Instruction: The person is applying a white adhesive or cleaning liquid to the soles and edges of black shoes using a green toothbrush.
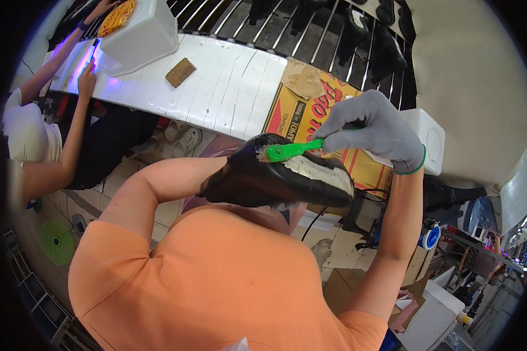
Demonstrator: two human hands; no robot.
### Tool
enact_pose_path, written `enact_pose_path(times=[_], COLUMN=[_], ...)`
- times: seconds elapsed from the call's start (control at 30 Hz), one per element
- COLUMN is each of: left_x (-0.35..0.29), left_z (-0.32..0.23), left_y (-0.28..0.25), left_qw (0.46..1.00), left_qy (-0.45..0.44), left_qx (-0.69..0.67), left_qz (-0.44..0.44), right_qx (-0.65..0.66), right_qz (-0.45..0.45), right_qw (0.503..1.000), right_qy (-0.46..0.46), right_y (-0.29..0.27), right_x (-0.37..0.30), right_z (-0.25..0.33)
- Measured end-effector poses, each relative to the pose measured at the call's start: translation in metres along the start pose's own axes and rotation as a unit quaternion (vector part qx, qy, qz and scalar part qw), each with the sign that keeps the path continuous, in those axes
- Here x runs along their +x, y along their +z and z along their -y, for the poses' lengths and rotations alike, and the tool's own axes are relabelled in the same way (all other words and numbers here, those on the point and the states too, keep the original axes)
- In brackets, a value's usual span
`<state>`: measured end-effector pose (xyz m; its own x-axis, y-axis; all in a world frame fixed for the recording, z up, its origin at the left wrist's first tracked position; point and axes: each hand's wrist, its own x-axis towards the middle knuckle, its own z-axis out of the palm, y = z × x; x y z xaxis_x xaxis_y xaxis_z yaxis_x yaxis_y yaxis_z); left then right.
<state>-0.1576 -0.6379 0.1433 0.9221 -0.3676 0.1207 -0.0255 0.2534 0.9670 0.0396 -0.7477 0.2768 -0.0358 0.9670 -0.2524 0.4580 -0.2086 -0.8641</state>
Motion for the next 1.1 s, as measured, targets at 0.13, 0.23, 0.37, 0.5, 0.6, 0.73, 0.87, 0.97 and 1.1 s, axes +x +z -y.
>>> enact_pose_path(times=[0.13, 0.23, 0.37, 0.5, 0.6, 0.73, 0.87, 0.97, 1.1], left_x=[-0.005, -0.003, -0.001, -0.002, -0.004, -0.009, -0.016, -0.013, -0.01], left_z=[0.005, 0.007, 0.009, 0.01, 0.01, 0.013, 0.017, 0.016, -0.003], left_y=[0.004, 0.004, 0.0, -0.004, -0.005, -0.004, -0.005, -0.021, -0.082], left_qw=[0.994, 0.994, 0.995, 0.996, 0.997, 0.999, 0.99, 0.948, 0.885], left_qy=[0.039, 0.032, 0.021, 0.007, -0.007, -0.022, -0.061, -0.095, -0.121], left_qx=[0.096, 0.094, 0.084, 0.063, 0.043, 0.001, -0.123, -0.303, -0.41], left_qz=[0.035, 0.047, 0.055, 0.058, 0.057, 0.05, 0.038, -0.013, -0.182], right_qx=[0.014, 0.049, 0.074, 0.024, 0.04, 0.056, -0.005, 0.015, 0.107], right_qz=[0.005, 0.021, 0.015, -0.086, -0.112, 0.002, 0.105, -0.078, -0.297], right_qw=[1.0, 0.998, 0.997, 0.994, 0.991, 0.998, 0.994, 0.996, 0.949], right_qy=[-0.004, -0.022, -0.028, 0.06, 0.055, 0.001, -0.02, 0.039, 0.016], right_y=[-0.003, -0.003, 0.001, 0.009, 0.011, 0.0, -0.038, -0.07, -0.102], right_x=[0.004, 0.007, 0.005, 0.002, 0.002, 0.005, -0.006, -0.034, -0.079], right_z=[-0.007, -0.011, -0.007, 0.003, 0.003, -0.006, -0.015, -0.033, -0.093])
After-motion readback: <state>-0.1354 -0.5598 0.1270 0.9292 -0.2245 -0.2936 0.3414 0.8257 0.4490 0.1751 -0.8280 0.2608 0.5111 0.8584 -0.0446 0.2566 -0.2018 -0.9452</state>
